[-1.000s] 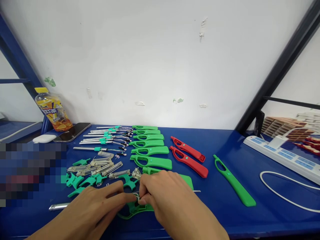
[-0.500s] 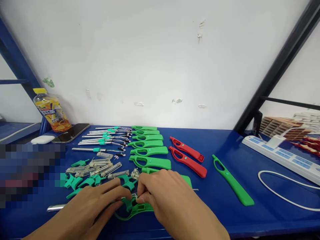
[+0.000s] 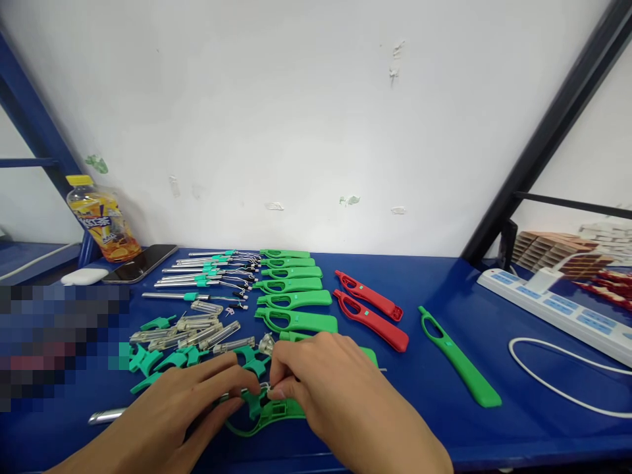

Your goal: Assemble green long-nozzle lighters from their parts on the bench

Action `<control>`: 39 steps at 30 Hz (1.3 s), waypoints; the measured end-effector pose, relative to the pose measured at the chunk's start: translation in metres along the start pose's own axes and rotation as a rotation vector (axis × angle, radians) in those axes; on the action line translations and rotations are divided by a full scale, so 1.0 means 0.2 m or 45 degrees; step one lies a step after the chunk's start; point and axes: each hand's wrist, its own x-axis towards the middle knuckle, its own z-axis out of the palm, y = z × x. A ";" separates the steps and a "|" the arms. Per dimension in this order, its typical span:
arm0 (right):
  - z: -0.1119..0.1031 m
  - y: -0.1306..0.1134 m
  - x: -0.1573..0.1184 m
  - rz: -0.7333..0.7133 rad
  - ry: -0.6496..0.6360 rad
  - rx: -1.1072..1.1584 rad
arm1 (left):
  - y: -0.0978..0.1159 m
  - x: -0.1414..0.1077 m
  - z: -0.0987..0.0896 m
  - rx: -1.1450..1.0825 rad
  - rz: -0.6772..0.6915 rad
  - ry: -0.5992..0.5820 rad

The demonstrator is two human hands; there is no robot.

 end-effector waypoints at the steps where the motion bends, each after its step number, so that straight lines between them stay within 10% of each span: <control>1: 0.00 0.00 0.00 0.000 0.009 0.002 | 0.00 0.00 0.00 -0.006 -0.008 -0.002; 39: 0.04 -0.06 0.03 0.201 -0.074 -0.141 | -0.06 0.00 0.05 0.278 0.074 0.051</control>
